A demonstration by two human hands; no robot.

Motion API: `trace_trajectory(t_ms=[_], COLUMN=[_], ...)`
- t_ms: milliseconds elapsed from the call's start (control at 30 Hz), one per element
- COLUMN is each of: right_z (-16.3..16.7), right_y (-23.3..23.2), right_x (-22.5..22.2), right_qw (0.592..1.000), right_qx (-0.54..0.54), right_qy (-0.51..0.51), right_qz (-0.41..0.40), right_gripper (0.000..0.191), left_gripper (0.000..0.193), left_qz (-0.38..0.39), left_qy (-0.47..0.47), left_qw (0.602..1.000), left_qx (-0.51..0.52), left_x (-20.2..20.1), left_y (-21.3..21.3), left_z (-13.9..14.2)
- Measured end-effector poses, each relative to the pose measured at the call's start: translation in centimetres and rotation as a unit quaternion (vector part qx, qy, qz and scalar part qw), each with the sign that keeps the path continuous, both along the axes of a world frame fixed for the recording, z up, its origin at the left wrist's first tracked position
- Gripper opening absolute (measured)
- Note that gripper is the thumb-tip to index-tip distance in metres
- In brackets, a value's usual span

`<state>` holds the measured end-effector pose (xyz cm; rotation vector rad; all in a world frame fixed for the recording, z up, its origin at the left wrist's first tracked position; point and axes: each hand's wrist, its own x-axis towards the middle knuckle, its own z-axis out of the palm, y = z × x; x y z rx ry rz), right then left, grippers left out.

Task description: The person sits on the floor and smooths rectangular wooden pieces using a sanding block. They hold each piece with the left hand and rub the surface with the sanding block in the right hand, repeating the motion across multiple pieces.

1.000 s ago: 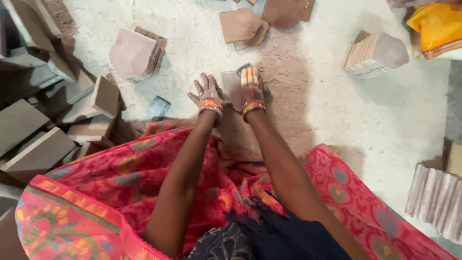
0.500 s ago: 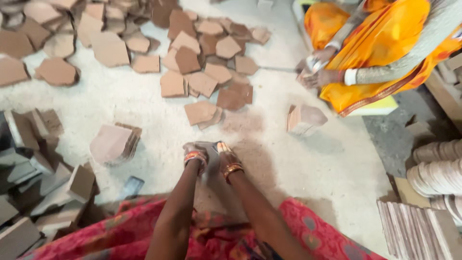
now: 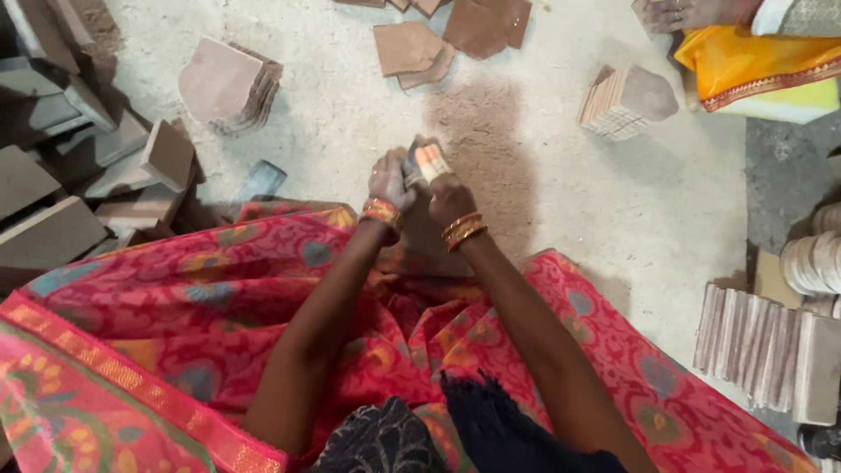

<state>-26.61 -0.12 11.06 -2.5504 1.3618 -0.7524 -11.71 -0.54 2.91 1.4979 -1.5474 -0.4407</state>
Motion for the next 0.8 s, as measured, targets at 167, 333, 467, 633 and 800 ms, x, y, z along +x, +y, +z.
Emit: trace_trajectory(t_ms=[167,333,467,633,800], right_z=[1.1,-0.6,-1.6,-2.3,-1.7], right_y=[0.4,-0.2,0.0,0.9,1.0], right_x=[1.2,1.5,1.9,1.7,2.0], right_qw=[0.990,0.997,0.999,0.999,0.999], right_qx=[-0.104,0.025,-0.033,-0.030,0.001], right_qy=[0.012,0.072,0.004,0.034,0.044], right_qz=[0.089,-0.004,0.016,0.009,-0.014], right_gripper=[0.031,0.021,0.015,0.020,0.020], left_gripper=[0.055,0.030,0.039,0.055,0.046], left_qz=[-0.072,-0.068,-0.072,-0.081,-0.103], left_qy=[-0.076,-0.023,-0.013,-0.069,-0.053], left_qw=[0.991,0.979,0.989,0.974,0.973], left_qx=[0.083,0.188,0.133,0.202,0.198], left_x=[0.1,1.5,2.2,2.0,1.5], left_y=[-1.5,-0.1,-0.3,0.4,-0.1], left_z=[1.3,-0.1,-0.5,-1.1,-2.1])
